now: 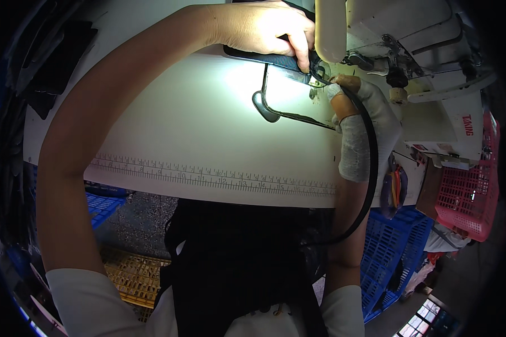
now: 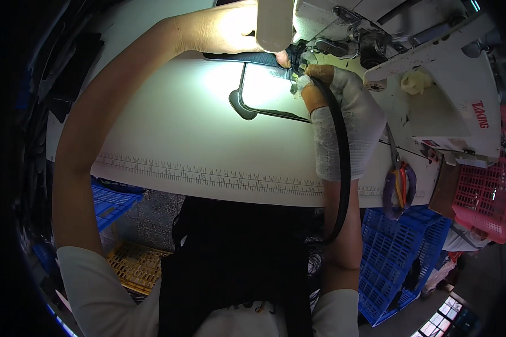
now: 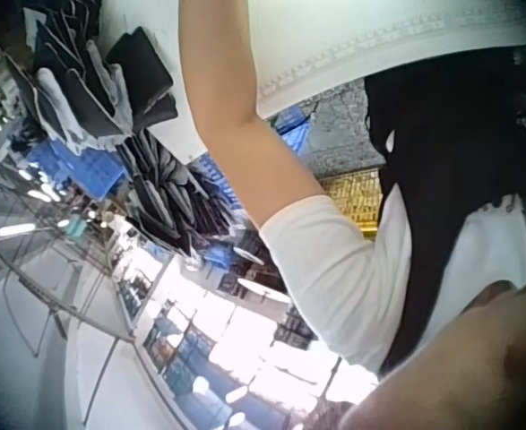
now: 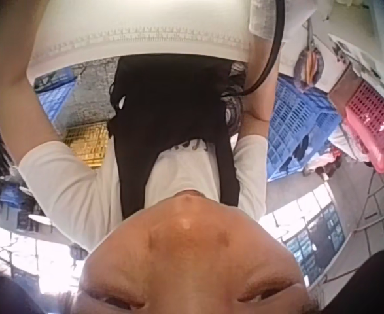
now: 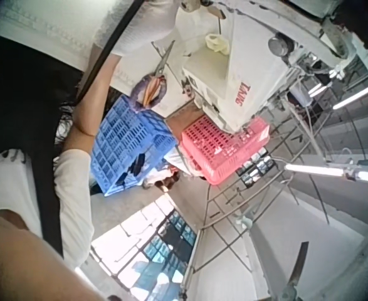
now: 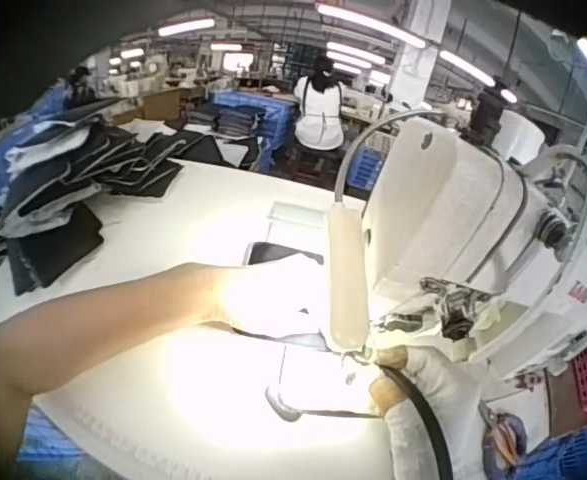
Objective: The operator is using an industrial sewing machine to sew leather components and trimming excess thread with scissors.
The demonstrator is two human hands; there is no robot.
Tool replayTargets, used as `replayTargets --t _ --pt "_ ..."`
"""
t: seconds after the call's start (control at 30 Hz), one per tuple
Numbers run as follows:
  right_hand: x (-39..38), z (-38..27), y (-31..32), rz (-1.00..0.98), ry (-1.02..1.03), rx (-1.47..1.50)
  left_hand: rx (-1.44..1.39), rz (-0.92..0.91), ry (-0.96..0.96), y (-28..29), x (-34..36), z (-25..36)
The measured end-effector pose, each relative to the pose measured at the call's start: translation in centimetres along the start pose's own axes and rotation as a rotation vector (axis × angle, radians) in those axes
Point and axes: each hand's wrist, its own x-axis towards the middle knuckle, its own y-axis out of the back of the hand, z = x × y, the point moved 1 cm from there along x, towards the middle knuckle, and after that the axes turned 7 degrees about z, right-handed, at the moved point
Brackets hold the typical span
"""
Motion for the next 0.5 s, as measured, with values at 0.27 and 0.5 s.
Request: replayTargets --t 0.27,0.5 --pt "0.5 0.4 0.3 -0.007 -0.044 0.085 0.225 -0.012 -0.186 -2.4 -1.6 1.1" --pt "1.0 0.7 0.1 0.052 -0.075 0.047 0.441 0.541 -0.438 -5.5 -4.3 1.6"
